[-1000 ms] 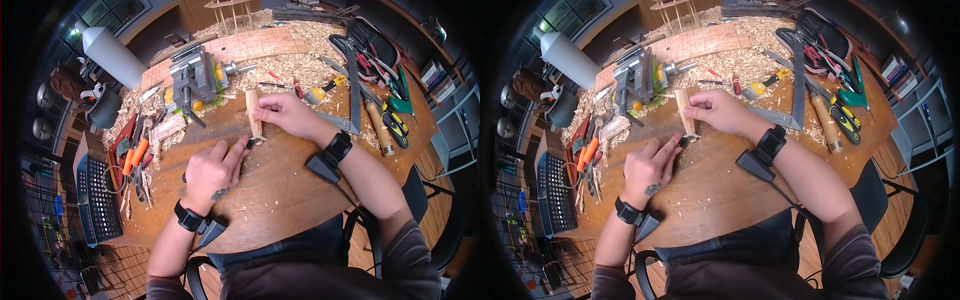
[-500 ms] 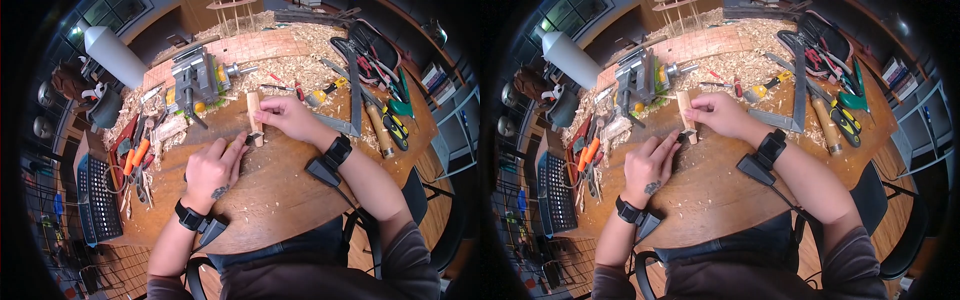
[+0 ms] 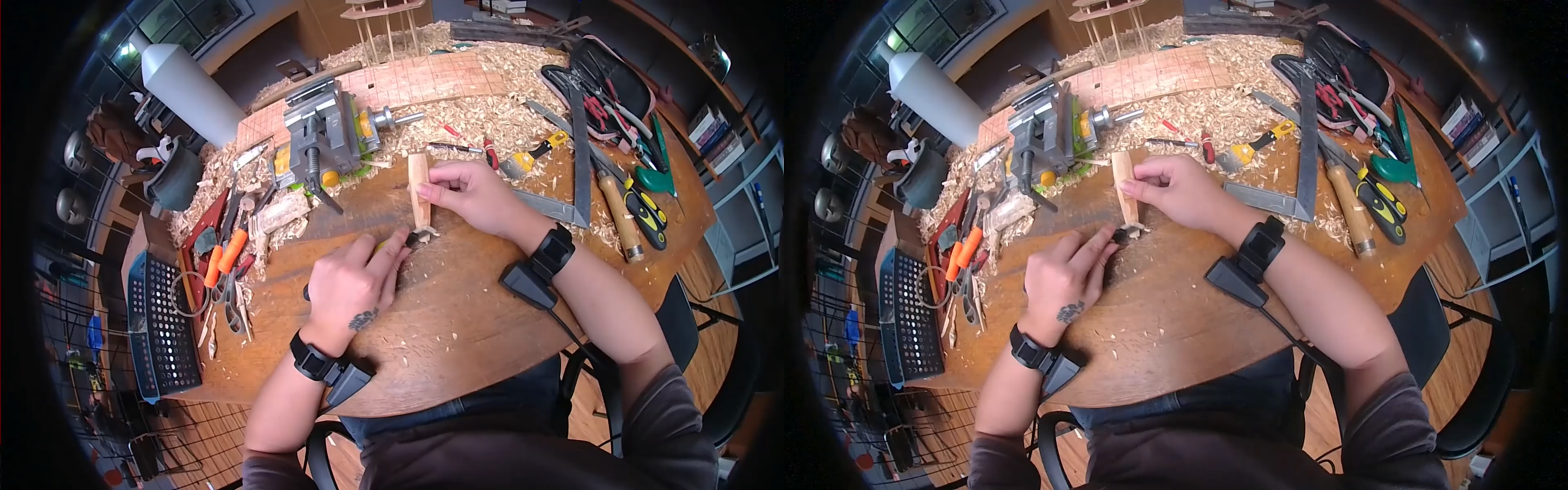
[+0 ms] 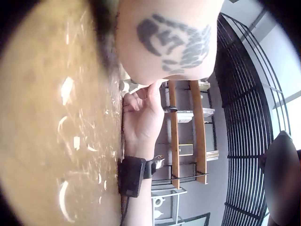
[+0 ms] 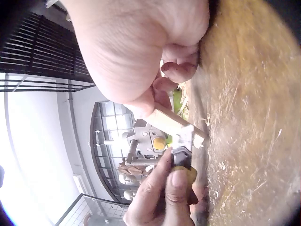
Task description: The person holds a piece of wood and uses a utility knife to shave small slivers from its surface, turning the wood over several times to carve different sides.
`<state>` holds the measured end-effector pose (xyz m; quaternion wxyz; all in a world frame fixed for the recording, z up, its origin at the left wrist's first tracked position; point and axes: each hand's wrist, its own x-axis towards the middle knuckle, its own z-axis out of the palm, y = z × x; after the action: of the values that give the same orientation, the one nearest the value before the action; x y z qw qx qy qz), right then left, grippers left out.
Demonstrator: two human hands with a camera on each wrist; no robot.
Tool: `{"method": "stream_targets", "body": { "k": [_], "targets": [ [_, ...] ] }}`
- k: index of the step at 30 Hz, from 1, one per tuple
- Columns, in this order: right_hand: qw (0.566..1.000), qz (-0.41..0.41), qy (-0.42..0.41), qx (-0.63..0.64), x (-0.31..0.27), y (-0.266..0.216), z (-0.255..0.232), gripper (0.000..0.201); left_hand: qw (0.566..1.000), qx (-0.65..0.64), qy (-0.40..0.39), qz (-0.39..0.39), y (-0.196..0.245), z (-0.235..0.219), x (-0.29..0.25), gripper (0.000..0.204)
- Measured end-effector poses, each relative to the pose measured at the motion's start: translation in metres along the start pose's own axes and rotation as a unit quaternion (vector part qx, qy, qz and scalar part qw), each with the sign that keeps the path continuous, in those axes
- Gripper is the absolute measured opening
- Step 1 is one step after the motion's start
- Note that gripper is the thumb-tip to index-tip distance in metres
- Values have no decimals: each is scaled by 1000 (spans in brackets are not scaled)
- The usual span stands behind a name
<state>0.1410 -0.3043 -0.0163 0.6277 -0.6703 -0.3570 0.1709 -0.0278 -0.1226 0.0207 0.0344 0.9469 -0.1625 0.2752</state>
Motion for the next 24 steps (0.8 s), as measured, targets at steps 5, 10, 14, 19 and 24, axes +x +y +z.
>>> {"method": "stream_targets", "body": {
  "k": [5,10,14,19,24],
  "targets": [
    [999,-23,8,-36,1,3,0,28,1000,6,11,-20,-3,1,5,35],
    [1000,-15,7,-27,1,5,0,29,999,17,-24,34,2,0,1,34],
    [1000,-9,11,-8,1,7,1,31,999,14,-26,27,1,2,1,34],
    [999,-30,26,-25,0,1,6,31,1000,-13,17,-22,-2,1,3,31],
    [998,-44,30,-42,2,2,9,30,999,-2,17,-33,-4,0,6,29]
  ]
}}
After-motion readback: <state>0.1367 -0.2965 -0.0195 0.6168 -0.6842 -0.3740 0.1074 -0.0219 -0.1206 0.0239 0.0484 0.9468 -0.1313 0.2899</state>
